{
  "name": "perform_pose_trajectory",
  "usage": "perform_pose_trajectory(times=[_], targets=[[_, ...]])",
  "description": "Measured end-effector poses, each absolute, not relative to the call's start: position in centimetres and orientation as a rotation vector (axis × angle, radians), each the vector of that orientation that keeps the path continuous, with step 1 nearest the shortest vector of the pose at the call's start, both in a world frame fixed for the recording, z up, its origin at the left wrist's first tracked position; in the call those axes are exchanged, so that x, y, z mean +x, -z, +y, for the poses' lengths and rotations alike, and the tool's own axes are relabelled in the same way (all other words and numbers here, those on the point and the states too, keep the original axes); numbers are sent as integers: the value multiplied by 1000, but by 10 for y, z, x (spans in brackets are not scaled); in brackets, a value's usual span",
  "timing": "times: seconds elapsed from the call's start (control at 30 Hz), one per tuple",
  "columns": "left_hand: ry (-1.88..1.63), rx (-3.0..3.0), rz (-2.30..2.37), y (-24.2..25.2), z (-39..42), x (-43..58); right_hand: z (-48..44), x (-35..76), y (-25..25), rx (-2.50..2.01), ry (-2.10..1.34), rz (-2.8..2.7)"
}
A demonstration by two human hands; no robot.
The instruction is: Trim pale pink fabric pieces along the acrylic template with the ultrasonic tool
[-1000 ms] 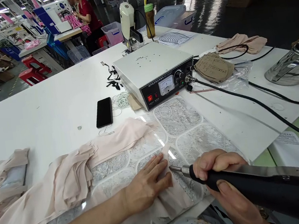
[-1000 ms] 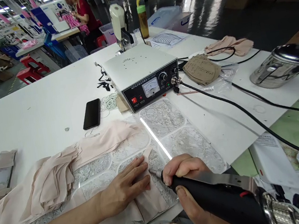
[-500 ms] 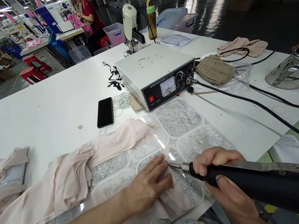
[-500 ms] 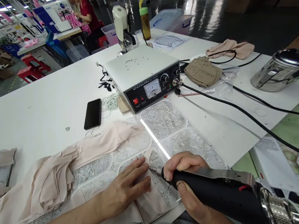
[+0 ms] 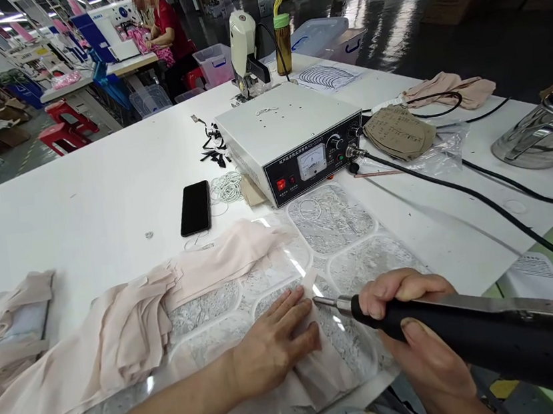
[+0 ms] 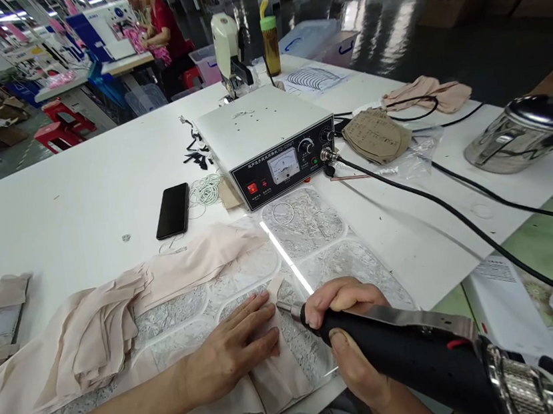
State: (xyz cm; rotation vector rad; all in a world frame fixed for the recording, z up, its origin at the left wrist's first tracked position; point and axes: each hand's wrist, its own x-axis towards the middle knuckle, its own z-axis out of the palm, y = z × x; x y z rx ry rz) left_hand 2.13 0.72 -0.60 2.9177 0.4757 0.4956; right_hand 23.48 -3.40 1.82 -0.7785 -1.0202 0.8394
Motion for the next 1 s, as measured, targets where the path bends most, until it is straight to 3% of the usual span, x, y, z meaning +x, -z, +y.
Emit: perform_pose_trajectory(times=[0.63,0.77,1.0], targets=[[-485,2902,490,7,6,23,-28,236,-9,-716,-812,-1067],[-475,2790,530,-1,7,23,-29,240,-9,-706,-773,-867],[-547,2521,1085,-11,2,2,-32,262,-6,-843,-543,-503]])
